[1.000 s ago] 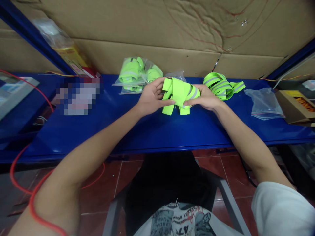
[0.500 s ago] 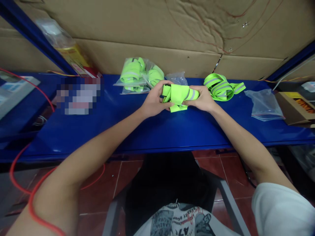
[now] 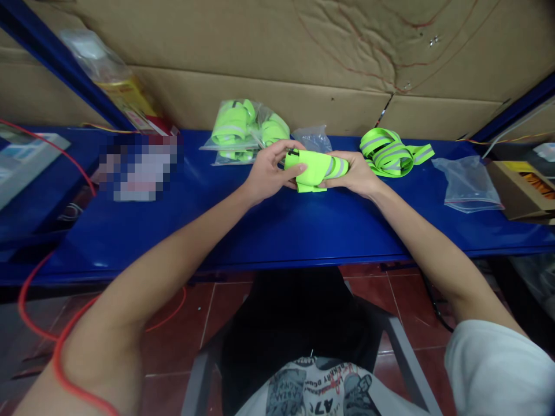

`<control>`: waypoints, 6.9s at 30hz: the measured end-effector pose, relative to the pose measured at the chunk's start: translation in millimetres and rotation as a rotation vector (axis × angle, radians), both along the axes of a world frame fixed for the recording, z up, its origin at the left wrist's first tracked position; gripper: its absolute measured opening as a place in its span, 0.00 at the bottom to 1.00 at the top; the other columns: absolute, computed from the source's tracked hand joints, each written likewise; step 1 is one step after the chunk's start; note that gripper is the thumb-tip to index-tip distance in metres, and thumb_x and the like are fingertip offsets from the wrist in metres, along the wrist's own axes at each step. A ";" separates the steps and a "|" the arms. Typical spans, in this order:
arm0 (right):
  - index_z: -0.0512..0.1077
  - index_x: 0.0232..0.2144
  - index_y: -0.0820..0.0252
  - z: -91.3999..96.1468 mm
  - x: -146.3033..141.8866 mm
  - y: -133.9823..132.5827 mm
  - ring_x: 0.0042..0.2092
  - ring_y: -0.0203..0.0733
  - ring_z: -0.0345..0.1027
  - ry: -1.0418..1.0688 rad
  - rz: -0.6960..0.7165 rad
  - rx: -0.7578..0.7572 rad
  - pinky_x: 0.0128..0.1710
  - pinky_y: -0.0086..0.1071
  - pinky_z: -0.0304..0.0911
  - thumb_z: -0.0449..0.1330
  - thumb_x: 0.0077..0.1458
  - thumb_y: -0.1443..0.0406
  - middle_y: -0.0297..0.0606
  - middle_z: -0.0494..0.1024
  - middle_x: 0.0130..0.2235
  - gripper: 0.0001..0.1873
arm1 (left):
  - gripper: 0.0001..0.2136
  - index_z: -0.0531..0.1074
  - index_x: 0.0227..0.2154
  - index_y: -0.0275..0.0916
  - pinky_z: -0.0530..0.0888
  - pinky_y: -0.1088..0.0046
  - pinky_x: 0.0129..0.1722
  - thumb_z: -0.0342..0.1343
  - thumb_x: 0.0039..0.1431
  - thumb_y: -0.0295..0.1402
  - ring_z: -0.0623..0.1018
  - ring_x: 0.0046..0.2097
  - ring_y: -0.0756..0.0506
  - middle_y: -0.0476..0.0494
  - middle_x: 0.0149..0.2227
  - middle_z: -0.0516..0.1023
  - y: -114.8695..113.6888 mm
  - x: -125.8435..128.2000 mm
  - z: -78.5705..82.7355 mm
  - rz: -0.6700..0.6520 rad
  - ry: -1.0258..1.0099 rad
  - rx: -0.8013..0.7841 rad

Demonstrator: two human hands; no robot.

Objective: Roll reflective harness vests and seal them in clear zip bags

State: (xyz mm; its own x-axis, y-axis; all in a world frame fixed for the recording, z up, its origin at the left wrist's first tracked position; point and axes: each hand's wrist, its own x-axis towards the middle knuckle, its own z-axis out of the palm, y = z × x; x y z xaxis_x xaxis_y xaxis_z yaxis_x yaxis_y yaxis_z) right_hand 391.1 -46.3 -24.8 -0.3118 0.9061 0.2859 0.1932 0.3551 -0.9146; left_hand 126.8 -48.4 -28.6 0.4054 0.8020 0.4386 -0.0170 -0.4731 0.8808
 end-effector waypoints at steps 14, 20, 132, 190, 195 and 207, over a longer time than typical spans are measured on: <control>0.85 0.51 0.53 33.3 7.6 -16.1 0.51 0.48 0.80 0.092 0.211 -0.359 0.55 0.43 0.77 0.84 0.43 0.58 0.37 0.87 0.51 0.31 | 0.23 0.78 0.50 0.43 0.82 0.73 0.34 0.74 0.60 0.50 0.82 0.45 0.45 0.42 0.52 0.80 9.1 -10.3 6.8 -0.113 0.109 0.178; 0.77 0.65 0.52 30.4 10.9 -13.8 0.60 0.56 0.78 -0.106 0.174 -0.257 0.60 0.49 0.78 0.87 0.31 0.59 0.42 0.85 0.58 0.56 | 0.20 0.78 0.45 0.42 0.82 0.68 0.44 0.75 0.60 0.48 0.83 0.52 0.42 0.38 0.56 0.80 7.4 -12.1 6.4 -0.176 0.153 0.248; 0.83 0.31 0.60 51.8 -1.2 -30.2 0.34 0.45 0.77 -0.118 -0.083 -0.259 0.33 0.37 0.74 0.84 0.33 0.53 0.39 0.85 0.34 0.25 | 0.26 0.68 0.73 0.44 0.78 0.69 0.38 0.53 0.75 0.38 0.82 0.45 0.42 0.30 0.64 0.74 -11.8 1.4 -1.8 0.591 0.647 0.786; 0.69 0.66 0.44 29.9 -46.1 -42.7 0.68 0.63 0.72 0.200 -0.308 -0.044 0.64 0.56 0.74 0.80 0.42 0.42 0.44 0.78 0.65 0.52 | 0.28 0.59 0.78 0.48 0.85 0.58 0.55 0.46 0.79 0.28 0.80 0.61 0.38 0.32 0.64 0.74 -27.4 12.2 1.5 0.287 0.399 1.070; 0.68 0.67 0.40 31.4 -50.3 -44.0 0.70 0.61 0.69 0.116 -0.326 0.046 0.61 0.52 0.76 0.77 0.44 0.38 0.41 0.73 0.69 0.51 | 0.27 0.64 0.75 0.45 0.83 0.53 0.57 0.52 0.78 0.44 0.79 0.60 0.34 0.29 0.66 0.68 -36.6 20.7 -0.8 0.349 0.421 0.882; 0.58 0.72 0.40 15.3 -55.9 -43.6 0.68 0.58 0.71 0.152 -0.381 0.063 0.65 0.54 0.73 0.67 0.56 0.34 0.44 0.72 0.69 0.50 | 0.52 0.51 0.78 0.42 0.74 0.46 0.70 0.68 0.62 0.62 0.73 0.72 0.27 0.26 0.72 0.70 -43.2 35.0 -7.8 0.327 0.504 0.652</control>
State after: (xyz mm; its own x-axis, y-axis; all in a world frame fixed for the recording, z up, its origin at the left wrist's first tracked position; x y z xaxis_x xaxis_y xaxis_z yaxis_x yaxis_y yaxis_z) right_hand 335.2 -89.8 -9.5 0.0922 0.9276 0.3619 0.1860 0.3410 -0.9215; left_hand 161.8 -91.5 -36.4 0.4678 0.5649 0.6797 0.5248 -0.7963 0.3007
